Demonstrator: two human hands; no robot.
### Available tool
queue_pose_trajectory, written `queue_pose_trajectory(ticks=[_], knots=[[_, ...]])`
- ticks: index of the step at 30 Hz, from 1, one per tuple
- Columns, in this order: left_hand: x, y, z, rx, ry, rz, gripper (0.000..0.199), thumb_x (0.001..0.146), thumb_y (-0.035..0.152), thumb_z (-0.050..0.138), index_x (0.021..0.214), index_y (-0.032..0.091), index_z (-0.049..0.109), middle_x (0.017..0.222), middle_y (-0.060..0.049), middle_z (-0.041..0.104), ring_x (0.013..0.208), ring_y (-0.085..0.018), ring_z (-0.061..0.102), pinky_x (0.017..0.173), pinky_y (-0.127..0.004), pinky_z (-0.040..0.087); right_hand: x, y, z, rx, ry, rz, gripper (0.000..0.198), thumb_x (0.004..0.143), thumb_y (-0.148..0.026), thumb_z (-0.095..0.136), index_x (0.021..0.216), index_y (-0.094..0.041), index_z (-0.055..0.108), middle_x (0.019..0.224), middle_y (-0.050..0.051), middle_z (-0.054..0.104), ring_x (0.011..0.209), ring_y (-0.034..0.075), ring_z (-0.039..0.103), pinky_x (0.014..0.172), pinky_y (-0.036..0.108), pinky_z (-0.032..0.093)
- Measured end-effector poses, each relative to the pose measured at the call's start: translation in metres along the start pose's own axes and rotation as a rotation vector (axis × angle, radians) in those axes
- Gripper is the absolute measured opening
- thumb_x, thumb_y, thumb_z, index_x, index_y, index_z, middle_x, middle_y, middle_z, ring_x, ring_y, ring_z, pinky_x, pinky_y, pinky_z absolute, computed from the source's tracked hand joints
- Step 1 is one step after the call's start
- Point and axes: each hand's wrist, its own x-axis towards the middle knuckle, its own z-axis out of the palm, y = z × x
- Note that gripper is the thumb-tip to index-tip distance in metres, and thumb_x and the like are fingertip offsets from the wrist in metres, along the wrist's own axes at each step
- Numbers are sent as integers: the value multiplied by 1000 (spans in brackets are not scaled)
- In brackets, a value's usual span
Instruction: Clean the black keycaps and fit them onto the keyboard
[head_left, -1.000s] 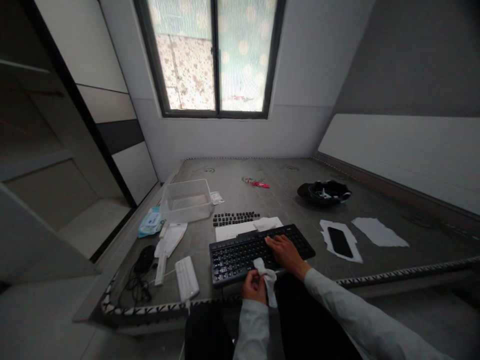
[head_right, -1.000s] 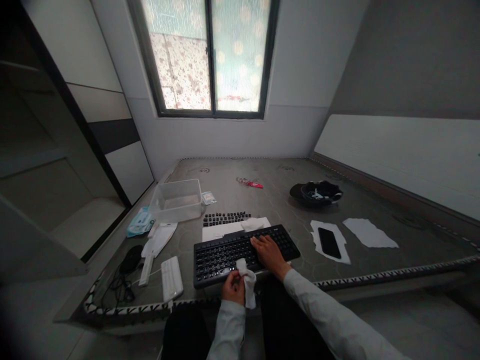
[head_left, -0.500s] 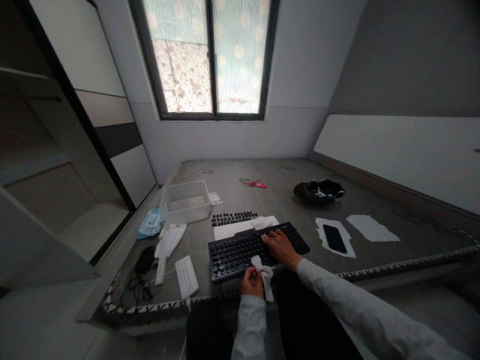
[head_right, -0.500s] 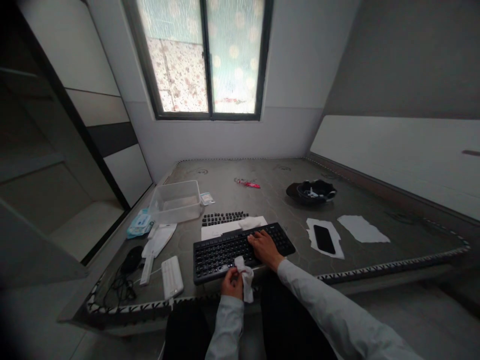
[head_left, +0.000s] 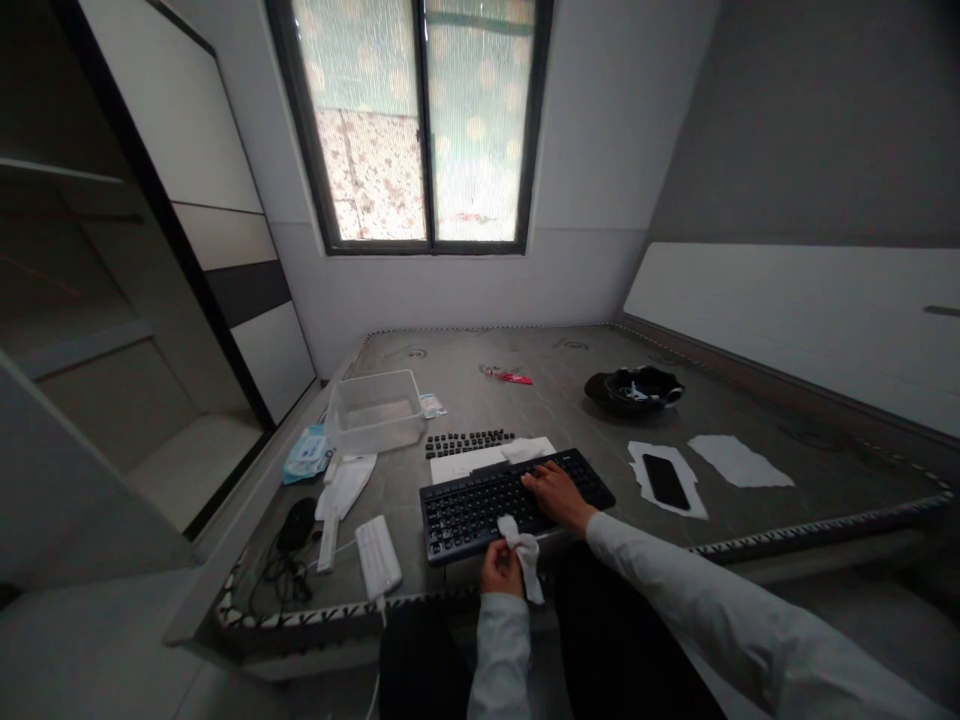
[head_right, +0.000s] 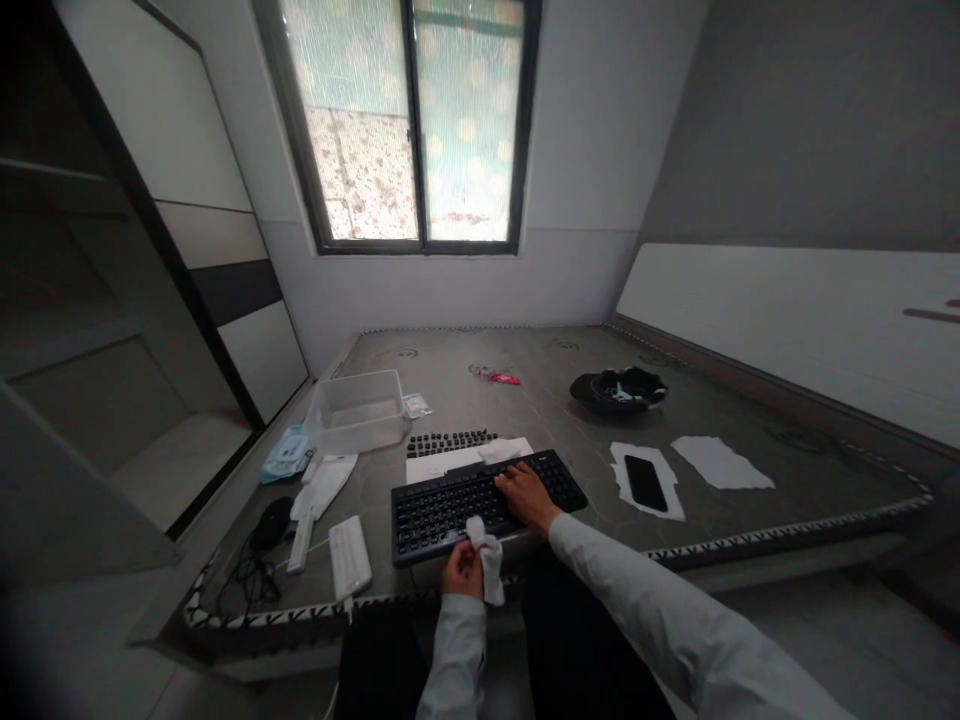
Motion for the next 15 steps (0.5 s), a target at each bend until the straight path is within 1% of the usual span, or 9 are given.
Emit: queue_pose_trajectory(ticks=[3, 8, 12, 15], knots=[[2, -4, -2, -18, 0, 39, 23, 55, 37, 74, 66, 17, 69, 57, -3, 60, 53, -16, 51, 49, -25, 35, -1, -2, -2, 16, 11, 44, 30, 90, -13, 45, 108, -17, 69, 88, 10, 72, 93, 22, 61, 86, 33, 34], [2, -4, -2, -53, 22, 36, 25, 54, 38, 74, 64, 17, 68, 57, -4, 62, 57, -19, 54, 54, -29, 40, -5, 4, -5, 59, 43, 141, 31, 93, -19, 45, 109, -22, 71, 90, 7, 72, 89, 18, 63, 83, 29, 36], [2, -3, -2, -69, 24, 33, 27, 53, 39, 74, 65, 17, 67, 58, -3, 62, 59, -19, 55, 56, -29, 41, -13, 18, -10, 75, 81, 214, 35, 95, -21, 43, 119, -25, 67, 101, 7, 73, 95, 19, 62, 86, 31, 37], [0, -3, -1, -59, 20, 39, 27, 53, 41, 74, 64, 17, 66, 57, -2, 61, 58, -17, 54, 53, -26, 38, -17, 21, -12, 91, 99, 181, 37, 95, -22, 44, 127, -27, 62, 120, 7, 70, 106, 21, 59, 92, 34, 37]])
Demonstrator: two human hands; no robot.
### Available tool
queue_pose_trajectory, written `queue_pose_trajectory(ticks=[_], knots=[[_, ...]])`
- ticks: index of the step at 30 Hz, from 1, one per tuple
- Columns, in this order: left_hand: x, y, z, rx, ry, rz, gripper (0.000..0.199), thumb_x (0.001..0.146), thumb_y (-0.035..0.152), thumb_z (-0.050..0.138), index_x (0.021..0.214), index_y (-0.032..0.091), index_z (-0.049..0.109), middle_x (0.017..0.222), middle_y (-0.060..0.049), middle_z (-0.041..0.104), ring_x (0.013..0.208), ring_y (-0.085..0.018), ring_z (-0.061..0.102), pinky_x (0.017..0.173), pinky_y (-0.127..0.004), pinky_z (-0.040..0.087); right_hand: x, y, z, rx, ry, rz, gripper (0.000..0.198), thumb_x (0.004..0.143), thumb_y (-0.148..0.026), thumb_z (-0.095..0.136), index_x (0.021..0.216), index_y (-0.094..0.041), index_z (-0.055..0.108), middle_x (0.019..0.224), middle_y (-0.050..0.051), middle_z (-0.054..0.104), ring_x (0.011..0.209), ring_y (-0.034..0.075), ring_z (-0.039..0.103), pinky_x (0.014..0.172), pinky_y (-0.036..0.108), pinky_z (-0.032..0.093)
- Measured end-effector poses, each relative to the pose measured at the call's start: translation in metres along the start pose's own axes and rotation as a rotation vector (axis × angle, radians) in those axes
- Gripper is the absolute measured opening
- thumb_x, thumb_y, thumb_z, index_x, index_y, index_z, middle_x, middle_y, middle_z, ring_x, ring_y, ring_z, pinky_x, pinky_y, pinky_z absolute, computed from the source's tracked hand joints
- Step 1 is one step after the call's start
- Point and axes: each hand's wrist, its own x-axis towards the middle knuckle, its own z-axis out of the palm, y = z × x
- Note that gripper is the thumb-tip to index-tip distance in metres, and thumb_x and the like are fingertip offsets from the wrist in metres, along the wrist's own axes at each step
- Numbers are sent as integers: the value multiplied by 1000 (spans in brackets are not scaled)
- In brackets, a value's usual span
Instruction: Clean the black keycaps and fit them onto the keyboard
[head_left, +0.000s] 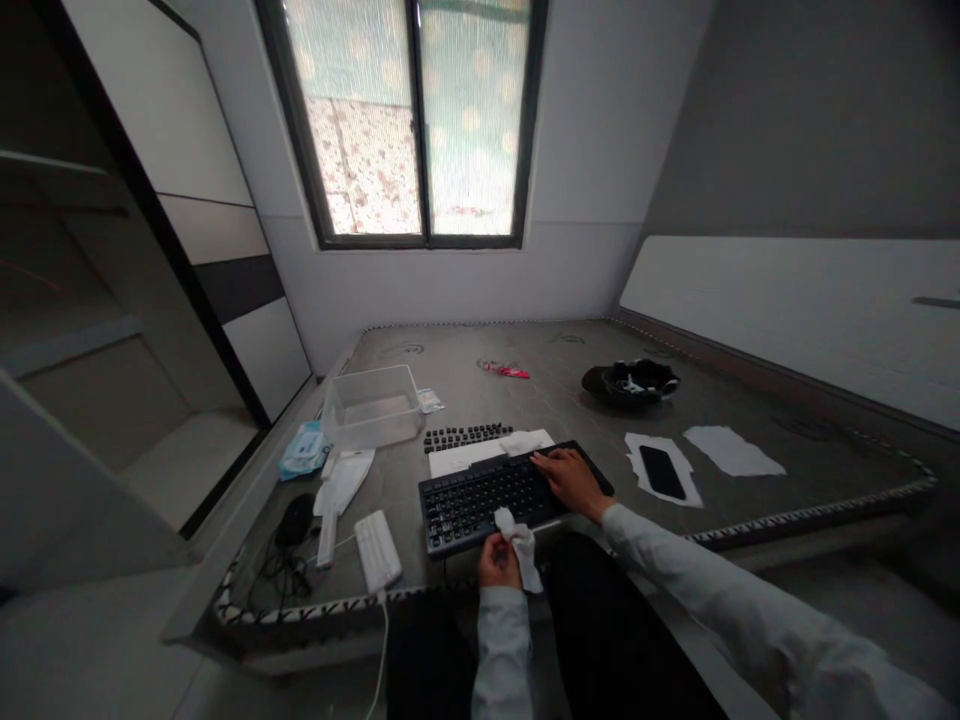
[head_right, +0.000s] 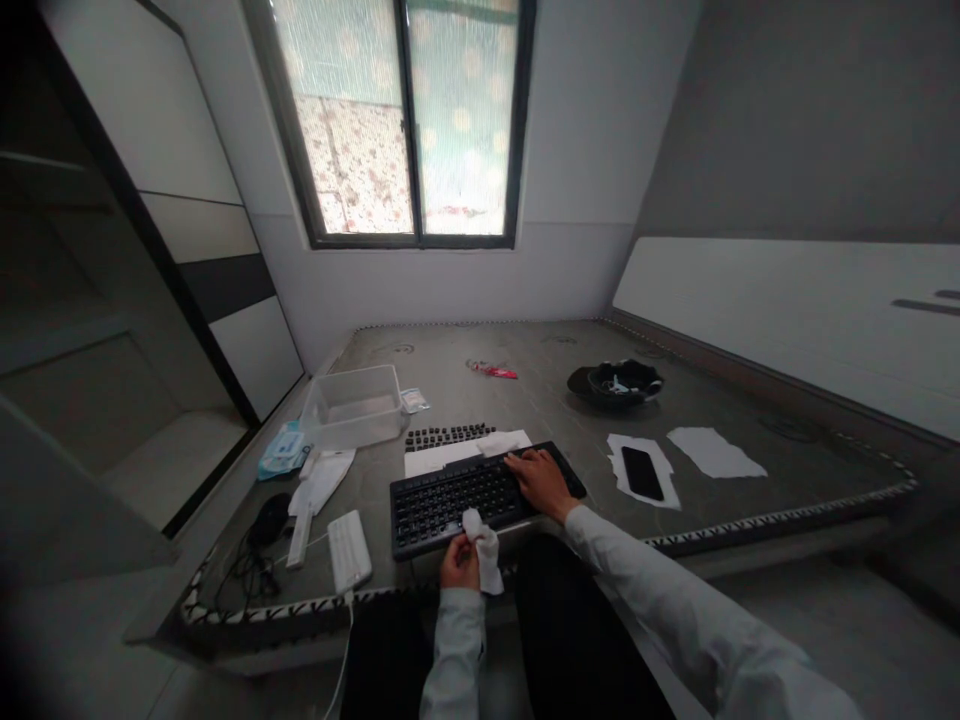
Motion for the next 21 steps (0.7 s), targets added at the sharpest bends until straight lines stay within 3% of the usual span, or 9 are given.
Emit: queue_pose_trajectory(ticks=[3, 6, 12, 17, 21], knots=[[-3, 1, 2, 37, -4, 2, 27, 54, 40, 74, 65, 16, 68, 54, -1, 59, 47, -11, 43, 47, -23, 29, 0, -5, 0, 24, 10, -106, 35, 97, -31, 43, 124, -28, 65, 134, 5, 62, 113, 24, 56, 96, 39, 36], [-6, 1, 4, 77, -13, 15, 25, 55, 38, 74, 66, 15, 70, 54, 0, 60, 40, -6, 31, 44, -22, 21, 0, -10, 2, 29, 14, -159, 35, 98, -34, 41, 119, -28, 68, 135, 4, 62, 114, 25, 56, 96, 42, 37], [-9, 5, 11, 99, -65, 54, 22, 61, 35, 70, 70, 15, 71, 56, 1, 60, 40, -5, 33, 43, -20, 22, 7, -3, 1, 71, 46, -145, 33, 99, -34, 41, 117, -27, 68, 129, 4, 66, 110, 23, 59, 97, 40, 35], [-12, 8, 17, 58, -119, 30, 25, 64, 39, 73, 70, 15, 70, 55, 1, 60, 41, -6, 38, 42, -19, 27, 53, 26, -15, 13, 63, 2, 38, 99, -36, 37, 118, -21, 67, 98, 10, 75, 93, 22, 65, 97, 37, 32], [-16, 2, 23, 27, -125, 9, 35, 67, 51, 72, 71, 17, 69, 55, 1, 58, 44, -8, 41, 43, -20, 29, 113, 62, -12, -62, -70, 124, 39, 98, -38, 38, 112, -21, 69, 94, 12, 76, 92, 23, 67, 96, 38, 33]])
